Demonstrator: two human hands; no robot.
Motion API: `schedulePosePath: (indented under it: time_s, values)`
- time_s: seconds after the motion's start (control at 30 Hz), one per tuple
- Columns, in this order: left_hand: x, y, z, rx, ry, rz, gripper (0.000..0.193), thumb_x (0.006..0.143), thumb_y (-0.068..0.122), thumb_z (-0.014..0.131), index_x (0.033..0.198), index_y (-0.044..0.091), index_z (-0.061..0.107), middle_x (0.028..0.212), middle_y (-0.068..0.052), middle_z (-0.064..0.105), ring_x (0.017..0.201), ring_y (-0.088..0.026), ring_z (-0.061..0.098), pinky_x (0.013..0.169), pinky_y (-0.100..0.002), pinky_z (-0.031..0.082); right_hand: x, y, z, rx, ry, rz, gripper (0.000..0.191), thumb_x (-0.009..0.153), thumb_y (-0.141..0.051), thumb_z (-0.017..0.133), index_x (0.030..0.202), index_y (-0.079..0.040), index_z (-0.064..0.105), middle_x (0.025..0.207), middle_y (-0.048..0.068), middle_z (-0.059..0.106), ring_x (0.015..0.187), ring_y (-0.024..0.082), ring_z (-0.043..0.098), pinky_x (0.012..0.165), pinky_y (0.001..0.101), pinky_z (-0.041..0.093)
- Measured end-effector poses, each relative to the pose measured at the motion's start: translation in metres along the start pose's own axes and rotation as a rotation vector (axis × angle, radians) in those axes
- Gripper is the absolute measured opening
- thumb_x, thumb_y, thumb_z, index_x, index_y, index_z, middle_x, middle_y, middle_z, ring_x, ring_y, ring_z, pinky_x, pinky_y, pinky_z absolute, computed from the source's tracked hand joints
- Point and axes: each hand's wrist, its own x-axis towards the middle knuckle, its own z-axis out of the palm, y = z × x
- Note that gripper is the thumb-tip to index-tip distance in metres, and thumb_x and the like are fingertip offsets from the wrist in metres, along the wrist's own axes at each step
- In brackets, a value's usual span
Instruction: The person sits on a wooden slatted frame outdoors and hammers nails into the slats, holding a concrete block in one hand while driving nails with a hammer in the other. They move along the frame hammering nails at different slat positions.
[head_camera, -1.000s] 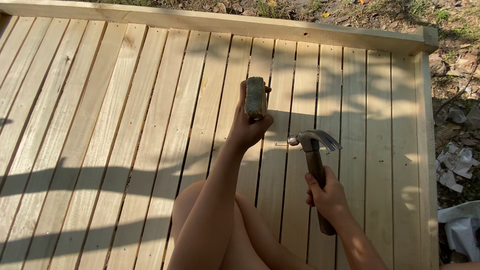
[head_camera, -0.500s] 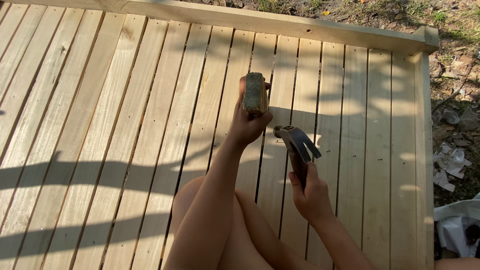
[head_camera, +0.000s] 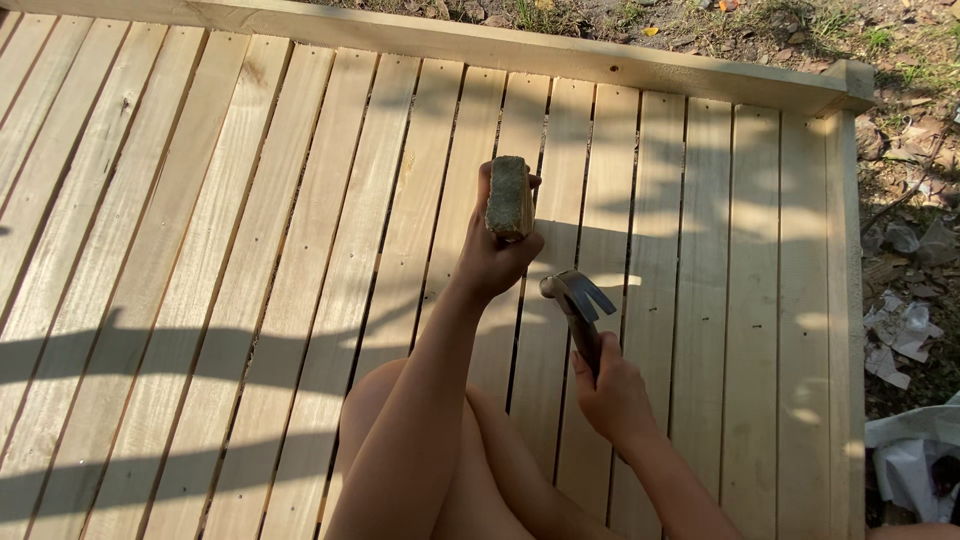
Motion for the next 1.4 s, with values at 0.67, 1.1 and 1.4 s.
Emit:
schedulePosePath:
  time_s: [0.67,1.1,1.4]
  values:
    - [0.001,-0.004,0.003,-0.026,-0.014,0.040,0.065,0.078,-0.001,0.059,0.140,0.007,0.039,0.123,-0.009,0.059,0.114,-0.020,0.056,0.104,-0.033,0.049,0.006,0.052,0.003,0.152,-0.296,0.480,0.032,0.100,-0.034,0.060,0.099,-0.003,0.053,0.063,0.014,0.060,0.049,0.027,0.057,0.048,0.0448,0.046]
    - [-0.013,0.004,0.025,-0.349,0.078,0.068,0.070,0.072,-0.008,0.052,0.140,0.002,0.044,0.137,-0.013,0.057,0.135,-0.025,0.054,0.117,-0.040,0.046,-0.042,0.064,-0.075,0.747,0.090,0.761,0.029,0.101,-0.036,0.055,0.100,-0.007,0.051,0.064,0.007,0.051,0.045,0.016,0.047,0.043,0.0367,0.043]
    - [-0.018,-0.012,0.048,-0.010,-0.041,0.069,0.063,0.075,-0.003,0.056,0.137,0.005,0.048,0.136,-0.012,0.055,0.123,-0.023,0.057,0.106,-0.041,0.053,-0.060,0.077,-0.079,0.769,0.090,0.814,0.032,0.101,-0.037,0.057,0.097,-0.006,0.050,0.065,0.006,0.052,0.046,0.017,0.047,0.044,0.0359,0.043]
